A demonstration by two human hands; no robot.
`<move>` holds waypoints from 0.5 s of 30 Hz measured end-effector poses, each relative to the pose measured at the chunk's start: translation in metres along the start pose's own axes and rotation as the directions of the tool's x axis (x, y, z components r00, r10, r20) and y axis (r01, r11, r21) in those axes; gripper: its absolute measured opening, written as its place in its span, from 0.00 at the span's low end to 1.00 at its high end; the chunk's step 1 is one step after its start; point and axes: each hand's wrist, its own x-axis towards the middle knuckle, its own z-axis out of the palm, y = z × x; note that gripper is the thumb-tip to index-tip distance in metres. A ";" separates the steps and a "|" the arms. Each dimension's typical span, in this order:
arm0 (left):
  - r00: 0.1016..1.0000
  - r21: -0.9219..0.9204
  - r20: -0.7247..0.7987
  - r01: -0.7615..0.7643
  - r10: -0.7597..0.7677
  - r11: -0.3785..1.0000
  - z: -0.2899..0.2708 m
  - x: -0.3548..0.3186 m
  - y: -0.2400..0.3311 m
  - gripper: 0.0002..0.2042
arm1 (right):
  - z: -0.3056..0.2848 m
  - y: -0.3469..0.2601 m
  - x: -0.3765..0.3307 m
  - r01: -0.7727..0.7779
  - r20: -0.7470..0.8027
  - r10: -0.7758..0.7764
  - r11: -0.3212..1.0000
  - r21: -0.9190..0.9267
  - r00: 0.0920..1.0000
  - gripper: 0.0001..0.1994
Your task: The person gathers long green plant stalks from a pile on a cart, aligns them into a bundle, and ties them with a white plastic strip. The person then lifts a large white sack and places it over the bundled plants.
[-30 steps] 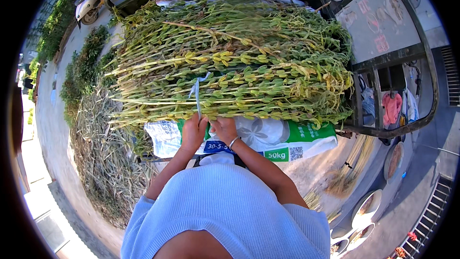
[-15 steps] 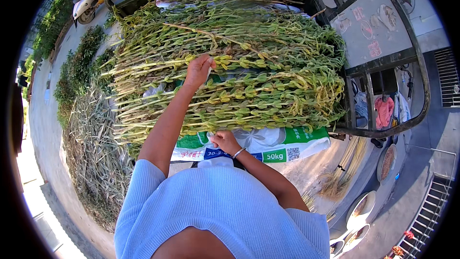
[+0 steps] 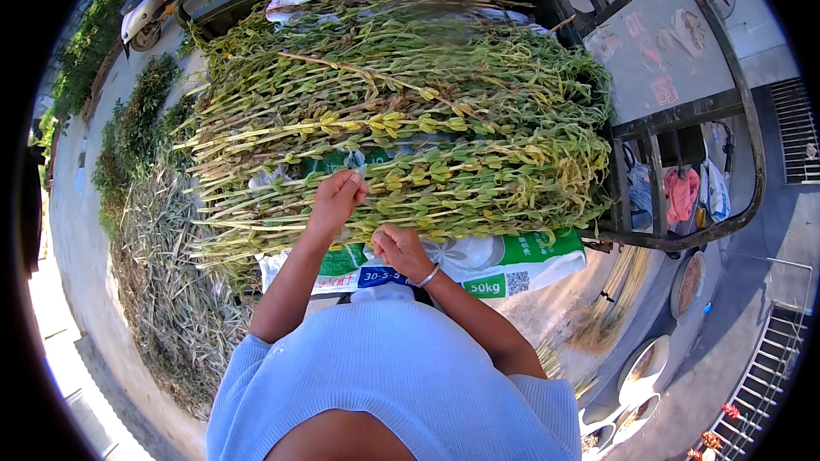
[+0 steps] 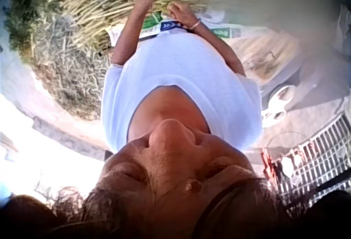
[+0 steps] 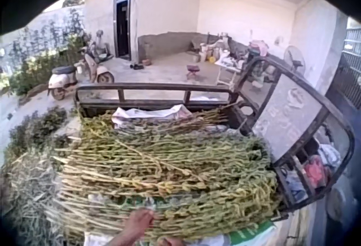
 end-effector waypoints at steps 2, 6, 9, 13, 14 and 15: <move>0.978 -0.199 -0.043 0.192 -0.204 0.961 0.009 -0.045 -0.014 0.12 | 0.000 0.004 0.009 0.042 0.005 -0.042 0.996 -0.080 0.999 0.12; 0.972 -0.247 -0.229 -0.002 -0.057 0.969 0.037 -0.081 -0.073 0.10 | 0.003 0.000 0.020 -0.053 -0.048 0.057 0.996 0.074 0.997 0.11; 0.932 -0.061 -0.350 -0.125 0.096 0.990 0.034 -0.077 -0.078 0.10 | 0.005 -0.007 0.018 0.115 0.001 -0.117 0.977 -0.179 0.993 0.10; 0.918 -0.062 -0.382 -0.141 0.107 0.988 0.034 -0.062 -0.065 0.10 | 0.000 -0.029 0.012 0.239 0.205 -0.170 0.892 -0.384 0.964 0.08; 0.910 -0.003 -0.399 -0.121 0.109 0.993 0.034 -0.057 -0.062 0.09 | -0.003 -0.036 0.008 0.287 0.256 -0.193 0.867 -0.407 0.947 0.08; 0.908 -0.018 -0.402 -0.138 0.119 0.990 0.033 -0.053 -0.063 0.09 | -0.007 -0.039 0.006 0.349 0.322 -0.213 0.817 -0.458 0.922 0.08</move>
